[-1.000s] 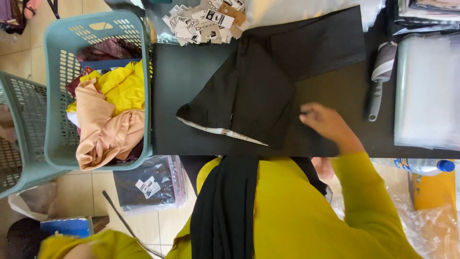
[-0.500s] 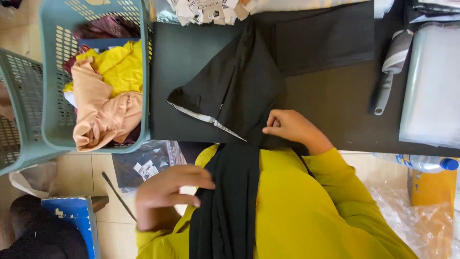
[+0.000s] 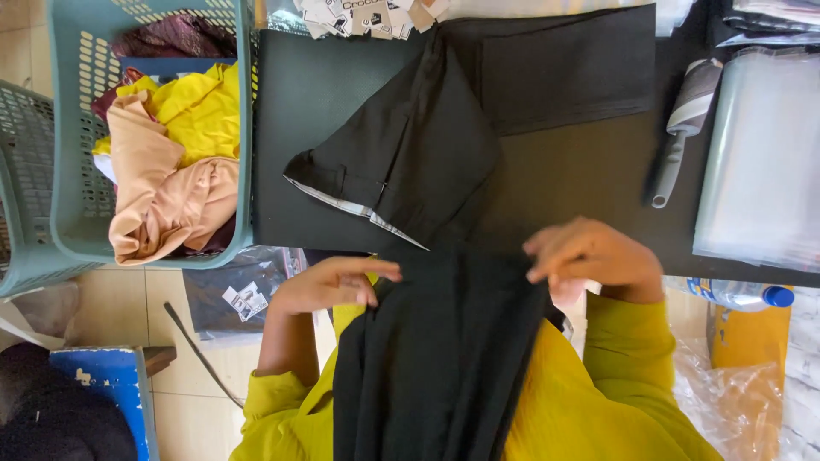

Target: Lint rolling, folding, and packaging black pants into plastic bags for shipping or storage.

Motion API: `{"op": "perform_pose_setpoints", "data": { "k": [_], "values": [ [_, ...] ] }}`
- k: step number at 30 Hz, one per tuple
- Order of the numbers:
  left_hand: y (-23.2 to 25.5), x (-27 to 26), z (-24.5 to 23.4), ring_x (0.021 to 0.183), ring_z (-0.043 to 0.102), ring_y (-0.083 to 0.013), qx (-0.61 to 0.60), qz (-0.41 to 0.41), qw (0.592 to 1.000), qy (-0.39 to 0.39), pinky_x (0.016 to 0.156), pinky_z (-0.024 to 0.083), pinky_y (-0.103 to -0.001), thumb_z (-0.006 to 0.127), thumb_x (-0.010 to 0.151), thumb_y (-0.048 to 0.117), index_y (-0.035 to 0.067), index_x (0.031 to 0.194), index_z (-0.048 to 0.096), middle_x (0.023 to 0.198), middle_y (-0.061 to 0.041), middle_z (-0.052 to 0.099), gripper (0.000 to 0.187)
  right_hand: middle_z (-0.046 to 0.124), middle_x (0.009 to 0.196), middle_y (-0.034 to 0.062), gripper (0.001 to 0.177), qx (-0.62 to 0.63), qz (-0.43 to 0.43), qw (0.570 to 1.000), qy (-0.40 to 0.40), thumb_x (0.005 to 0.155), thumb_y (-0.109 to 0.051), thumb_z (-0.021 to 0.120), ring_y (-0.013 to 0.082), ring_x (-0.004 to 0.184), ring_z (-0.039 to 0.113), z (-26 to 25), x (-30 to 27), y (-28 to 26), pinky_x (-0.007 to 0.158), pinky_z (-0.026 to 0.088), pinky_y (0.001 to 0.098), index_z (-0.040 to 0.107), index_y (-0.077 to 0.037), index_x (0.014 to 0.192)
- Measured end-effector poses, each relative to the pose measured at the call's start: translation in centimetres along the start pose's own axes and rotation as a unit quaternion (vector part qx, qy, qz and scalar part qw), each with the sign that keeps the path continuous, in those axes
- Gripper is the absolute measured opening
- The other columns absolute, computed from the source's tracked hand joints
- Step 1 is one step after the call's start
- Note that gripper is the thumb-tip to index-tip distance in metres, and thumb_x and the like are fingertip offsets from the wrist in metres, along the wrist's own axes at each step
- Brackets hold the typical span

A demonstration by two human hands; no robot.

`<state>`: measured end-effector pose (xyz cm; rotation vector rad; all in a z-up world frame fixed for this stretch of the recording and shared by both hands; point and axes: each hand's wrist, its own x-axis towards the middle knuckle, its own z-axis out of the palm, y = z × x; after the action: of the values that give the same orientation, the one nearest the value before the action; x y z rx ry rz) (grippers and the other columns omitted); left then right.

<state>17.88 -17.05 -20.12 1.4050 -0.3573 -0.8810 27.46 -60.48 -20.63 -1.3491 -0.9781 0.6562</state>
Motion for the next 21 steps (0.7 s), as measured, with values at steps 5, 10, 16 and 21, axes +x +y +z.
{"op": "perform_pose_setpoints", "data": {
  "k": [5,10,16,21],
  "values": [
    [-9.5,2.9,-4.0,0.11,0.069,-0.0319,-0.021,-0.094,0.932,0.349,0.098,0.054,-0.049,0.071,0.097,0.04,0.002,0.155,0.036,0.13,-0.02,0.062,0.077,0.082,0.103,0.0185,0.041,0.01,0.226,0.971,0.08,0.083,-0.03,0.079,0.0278,0.096,0.076,-1.9,-1.3,0.3,0.089,0.057,0.0516,0.08,-0.003,0.114],
    [-12.8,8.8,-5.3,0.127,0.056,-0.0462,-0.24,-0.003,0.753,0.612,0.11,0.04,-0.059,0.086,0.093,0.031,0.0,0.162,0.001,0.136,-0.031,0.039,0.114,0.057,0.132,0.0272,0.071,-0.052,0.167,0.896,0.408,0.103,-0.02,0.069,0.0339,0.11,0.064,-8.4,1.1,11.9,0.093,0.055,0.0465,0.032,-0.01,0.162],
    [-11.2,10.1,-8.5,0.156,0.021,-0.0401,0.016,-0.053,0.755,0.653,0.125,0.019,-0.055,0.093,0.084,0.026,0.016,0.165,-0.009,0.167,-0.029,0.015,0.13,0.05,0.111,0.0036,0.04,-0.431,0.347,0.732,0.397,0.084,-0.037,0.089,0.024,0.095,0.062,-7.5,7.0,18.3,0.075,0.055,0.0328,0.075,-0.032,0.121],
    [-3.9,1.9,-15.2,0.133,0.051,-0.0335,0.233,0.203,0.835,0.455,0.115,0.041,-0.051,0.074,0.09,-0.008,0.003,0.156,0.037,0.143,-0.026,0.055,0.077,0.075,0.093,0.0043,0.007,-0.341,0.169,0.752,0.538,0.097,-0.027,0.082,0.03,0.091,0.072,-10.5,2.0,23.9,0.084,0.056,0.0398,0.076,-0.023,0.098]
  ]
}}
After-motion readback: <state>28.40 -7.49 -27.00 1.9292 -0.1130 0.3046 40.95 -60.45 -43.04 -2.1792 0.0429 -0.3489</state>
